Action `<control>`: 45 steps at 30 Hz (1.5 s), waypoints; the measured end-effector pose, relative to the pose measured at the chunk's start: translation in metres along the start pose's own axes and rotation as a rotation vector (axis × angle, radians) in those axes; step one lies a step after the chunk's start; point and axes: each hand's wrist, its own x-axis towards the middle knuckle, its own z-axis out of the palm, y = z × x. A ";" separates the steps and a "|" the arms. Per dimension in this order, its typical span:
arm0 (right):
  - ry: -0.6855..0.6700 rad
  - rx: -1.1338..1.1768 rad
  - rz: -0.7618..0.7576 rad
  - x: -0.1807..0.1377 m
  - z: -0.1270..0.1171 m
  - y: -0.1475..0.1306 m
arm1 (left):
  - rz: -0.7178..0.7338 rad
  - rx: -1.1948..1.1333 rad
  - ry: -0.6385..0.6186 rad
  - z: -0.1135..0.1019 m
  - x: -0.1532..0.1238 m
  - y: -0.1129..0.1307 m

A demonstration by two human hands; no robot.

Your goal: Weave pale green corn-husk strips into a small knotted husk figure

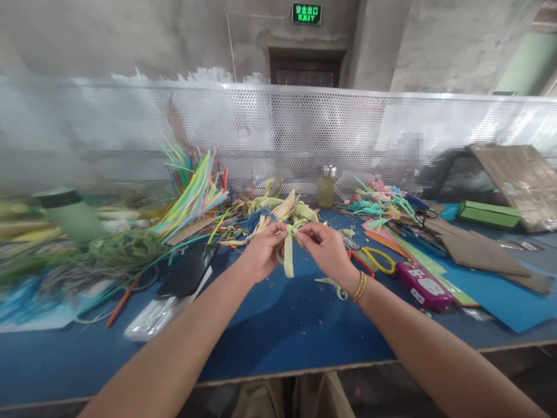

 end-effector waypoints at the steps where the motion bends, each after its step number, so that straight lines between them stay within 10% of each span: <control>1: -0.001 -0.021 0.009 0.000 -0.001 -0.002 | -0.008 -0.004 -0.005 0.000 0.000 0.000; 45: 0.031 0.026 0.034 0.003 -0.002 0.003 | 0.265 0.494 -0.089 0.000 -0.001 -0.002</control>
